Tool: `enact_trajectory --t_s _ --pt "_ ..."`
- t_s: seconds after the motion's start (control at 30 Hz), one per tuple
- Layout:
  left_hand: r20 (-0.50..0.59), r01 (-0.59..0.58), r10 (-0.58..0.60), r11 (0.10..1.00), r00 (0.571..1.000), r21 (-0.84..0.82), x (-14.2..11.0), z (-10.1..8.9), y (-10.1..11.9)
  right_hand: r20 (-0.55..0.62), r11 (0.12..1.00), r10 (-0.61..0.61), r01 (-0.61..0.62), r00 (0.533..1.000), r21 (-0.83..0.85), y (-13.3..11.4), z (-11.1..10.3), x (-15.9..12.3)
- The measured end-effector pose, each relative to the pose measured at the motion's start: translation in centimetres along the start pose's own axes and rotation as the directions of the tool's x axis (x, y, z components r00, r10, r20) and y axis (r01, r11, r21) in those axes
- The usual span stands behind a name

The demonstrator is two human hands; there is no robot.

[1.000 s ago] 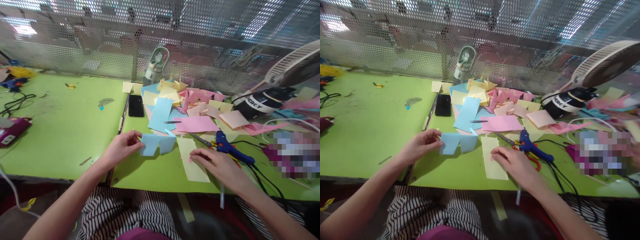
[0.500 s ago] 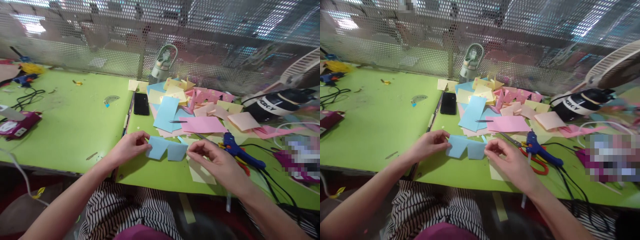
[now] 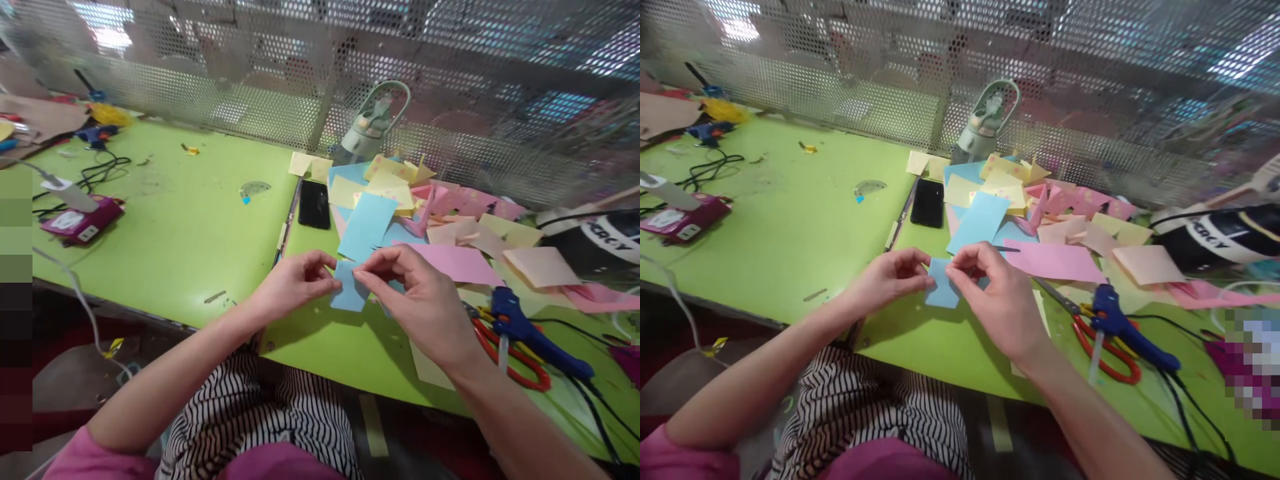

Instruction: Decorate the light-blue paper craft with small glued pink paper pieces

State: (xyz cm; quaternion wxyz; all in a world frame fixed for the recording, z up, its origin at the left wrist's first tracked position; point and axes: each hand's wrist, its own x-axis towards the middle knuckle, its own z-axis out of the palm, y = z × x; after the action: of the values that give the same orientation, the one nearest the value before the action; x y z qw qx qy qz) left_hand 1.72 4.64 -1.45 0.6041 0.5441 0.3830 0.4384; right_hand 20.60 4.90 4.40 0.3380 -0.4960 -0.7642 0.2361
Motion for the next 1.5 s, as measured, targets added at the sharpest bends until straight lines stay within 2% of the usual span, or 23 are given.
enact_trajectory --t_s 0.2,0.6,0.83,1.13,1.27,1.5 --pt "0.009 -0.014 0.014 1.0 1.0 -0.001 0.0 0.0 0.1 -0.027 0.999 -0.046 0.047 0.999 0.008 0.3 0.5 -0.2" --pt "0.011 -0.023 0.023 0.999 1.0 0.035 0.0 0.0 0.2 -0.035 1.0 -0.02 0.019 0.999 -0.001 0.6 0.9 -0.2" --pt "0.031 -0.017 0.017 1.0 0.999 0.013 0.1 0.0 0.2 -0.131 0.989 -0.141 0.133 0.981 -0.072 0.2 1.5 -0.4" --pt "0.024 -0.004 0.004 1.0 1.0 0.002 0.1 0.0 0.4 -0.215 0.981 -0.173 0.149 0.961 -0.123 0.4 2.4 -0.8" --pt "0.019 0.0 0.0 1.0 1.0 0.016 0.1 0.0 0.3 -0.208 0.976 -0.161 0.125 0.965 -0.176 0.3 2.3 -0.8" --pt "0.033 0.017 -0.018 0.999 0.999 0.027 0.1 0.1 0.4 -0.19 0.98 -0.153 0.124 0.97 -0.155 0.3 2.3 -1.0"
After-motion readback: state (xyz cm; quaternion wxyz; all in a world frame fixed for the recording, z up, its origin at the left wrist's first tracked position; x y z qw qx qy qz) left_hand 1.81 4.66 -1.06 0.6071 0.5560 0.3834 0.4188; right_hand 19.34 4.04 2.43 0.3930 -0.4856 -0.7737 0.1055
